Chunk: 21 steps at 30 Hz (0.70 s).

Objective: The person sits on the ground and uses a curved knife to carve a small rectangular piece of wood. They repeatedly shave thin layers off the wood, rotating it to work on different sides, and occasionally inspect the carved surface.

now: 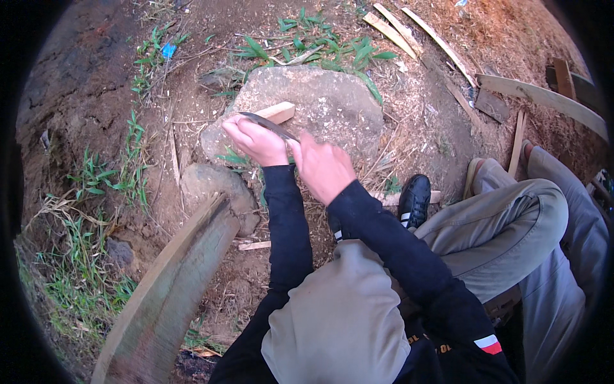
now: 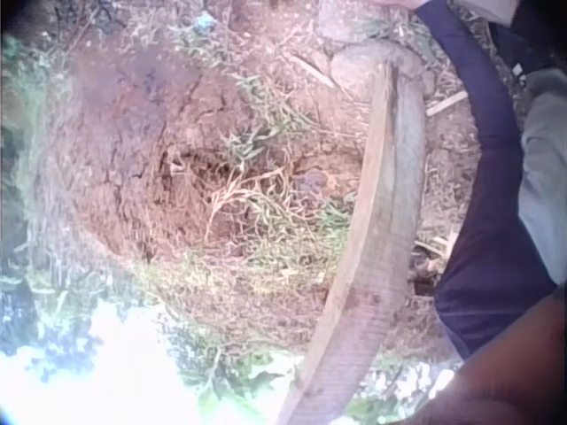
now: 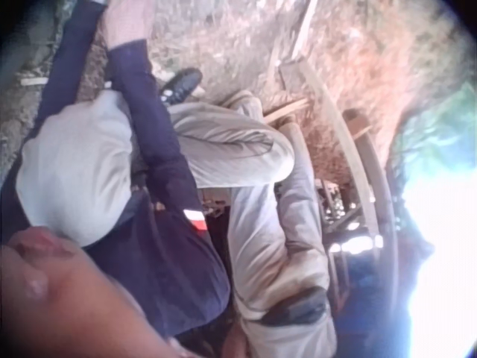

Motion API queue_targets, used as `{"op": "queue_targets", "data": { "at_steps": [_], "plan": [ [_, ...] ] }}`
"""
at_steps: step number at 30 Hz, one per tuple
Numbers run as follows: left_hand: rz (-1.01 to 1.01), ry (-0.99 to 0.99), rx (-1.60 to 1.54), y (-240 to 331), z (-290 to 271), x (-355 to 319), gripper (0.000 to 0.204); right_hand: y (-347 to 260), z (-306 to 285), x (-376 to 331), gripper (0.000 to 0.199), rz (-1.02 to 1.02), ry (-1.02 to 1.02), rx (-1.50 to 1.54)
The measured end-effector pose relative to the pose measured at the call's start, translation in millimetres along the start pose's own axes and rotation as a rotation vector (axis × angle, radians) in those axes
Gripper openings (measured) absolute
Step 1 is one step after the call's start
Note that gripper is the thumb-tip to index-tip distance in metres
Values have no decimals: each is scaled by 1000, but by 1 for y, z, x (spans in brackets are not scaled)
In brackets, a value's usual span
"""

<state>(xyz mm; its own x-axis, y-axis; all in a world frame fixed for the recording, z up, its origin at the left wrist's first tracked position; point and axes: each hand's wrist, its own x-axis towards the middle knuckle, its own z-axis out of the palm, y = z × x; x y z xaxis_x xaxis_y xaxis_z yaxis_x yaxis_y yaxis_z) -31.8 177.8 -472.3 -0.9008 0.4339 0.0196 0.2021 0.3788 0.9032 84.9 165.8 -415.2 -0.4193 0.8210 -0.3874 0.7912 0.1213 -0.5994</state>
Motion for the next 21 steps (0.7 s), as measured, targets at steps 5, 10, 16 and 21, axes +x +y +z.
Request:
{"op": "queue_targets", "data": {
  "at_steps": [5,10,16,21],
  "plan": [
    [13,41,-43,3,4,-8,18,2,-5,-9,32,57,-48,-13],
    [45,13,-10,1,5,-3,18,6,-1,-5,32,37,12,-16],
    [127,-26,-24,1,8,-17,17,13,-15,-26,40,131,-34,52],
    [182,-4,14,7,16,-26,18,25,-16,-20,40,72,68,123]
  ]
}}
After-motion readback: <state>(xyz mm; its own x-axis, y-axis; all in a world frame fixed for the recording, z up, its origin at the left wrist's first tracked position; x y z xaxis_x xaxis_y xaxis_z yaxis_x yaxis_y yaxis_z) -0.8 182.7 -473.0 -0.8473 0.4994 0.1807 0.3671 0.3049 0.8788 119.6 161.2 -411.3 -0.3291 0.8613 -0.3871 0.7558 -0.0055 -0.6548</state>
